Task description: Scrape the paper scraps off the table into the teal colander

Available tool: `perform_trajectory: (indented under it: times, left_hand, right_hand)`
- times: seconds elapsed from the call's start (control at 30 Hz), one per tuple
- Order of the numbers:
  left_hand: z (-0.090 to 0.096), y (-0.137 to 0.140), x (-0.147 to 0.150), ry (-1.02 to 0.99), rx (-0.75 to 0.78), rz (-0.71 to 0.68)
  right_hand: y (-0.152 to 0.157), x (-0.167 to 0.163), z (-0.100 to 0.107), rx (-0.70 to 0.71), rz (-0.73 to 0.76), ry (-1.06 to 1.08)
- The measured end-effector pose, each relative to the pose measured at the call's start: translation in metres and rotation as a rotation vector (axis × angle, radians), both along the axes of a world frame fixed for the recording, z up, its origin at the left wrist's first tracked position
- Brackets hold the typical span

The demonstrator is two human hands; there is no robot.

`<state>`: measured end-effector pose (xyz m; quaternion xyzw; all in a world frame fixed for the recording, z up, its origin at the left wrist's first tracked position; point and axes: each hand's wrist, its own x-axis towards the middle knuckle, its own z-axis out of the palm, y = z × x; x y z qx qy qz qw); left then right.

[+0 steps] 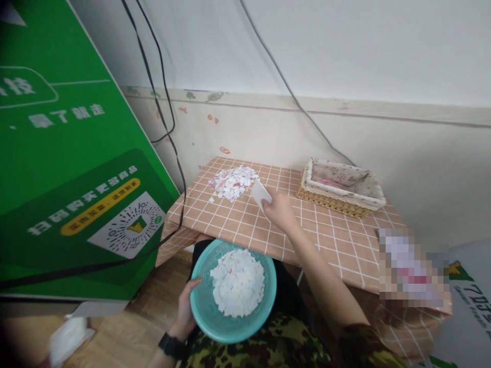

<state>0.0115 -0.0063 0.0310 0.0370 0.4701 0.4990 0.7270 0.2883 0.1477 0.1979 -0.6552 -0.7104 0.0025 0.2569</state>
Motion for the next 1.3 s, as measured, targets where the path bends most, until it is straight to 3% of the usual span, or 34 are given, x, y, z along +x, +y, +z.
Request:
perform_trajectory:
  times: [0.17,0.37,0.43,0.63,0.7,0.93,1.13,1.3]
  left_hand:
    - [-0.004,0.000,-0.001,-0.021,-0.030,-0.010]
    - [0.001,0.009,-0.006,-0.006,-0.076,-0.026]
    - [0.004,0.012,-0.006,-0.009,-0.070,-0.016]
    - [0.015,0.022,-0.003,-0.017,-0.153,0.017]
    - [0.018,0.024,-0.001,0.001,-0.200,0.035]
    - [0.026,0.025,-0.006,0.029,-0.209,0.078]
    - [0.029,0.025,-0.016,0.092,-0.142,0.099]
    - [0.036,0.030,-0.022,0.087,-0.138,0.137]
  right_hand:
    - [0.019,-0.015,-0.003,-0.088,0.044,-0.097]
    - [0.013,-0.023,-0.004,-0.100,0.189,-0.084]
    - [0.008,-0.017,-0.001,-0.090,0.141,-0.025]
    - [-0.015,0.007,0.000,-0.030,-0.215,0.145]
    - [-0.024,0.004,-0.004,-0.040,-0.216,0.170]
    - [-0.011,-0.010,-0.016,-0.073,0.009,0.127]
    - [0.018,-0.016,-0.003,-0.213,0.213,-0.001]
    - [0.029,-0.016,0.005,-0.231,0.424,0.084]
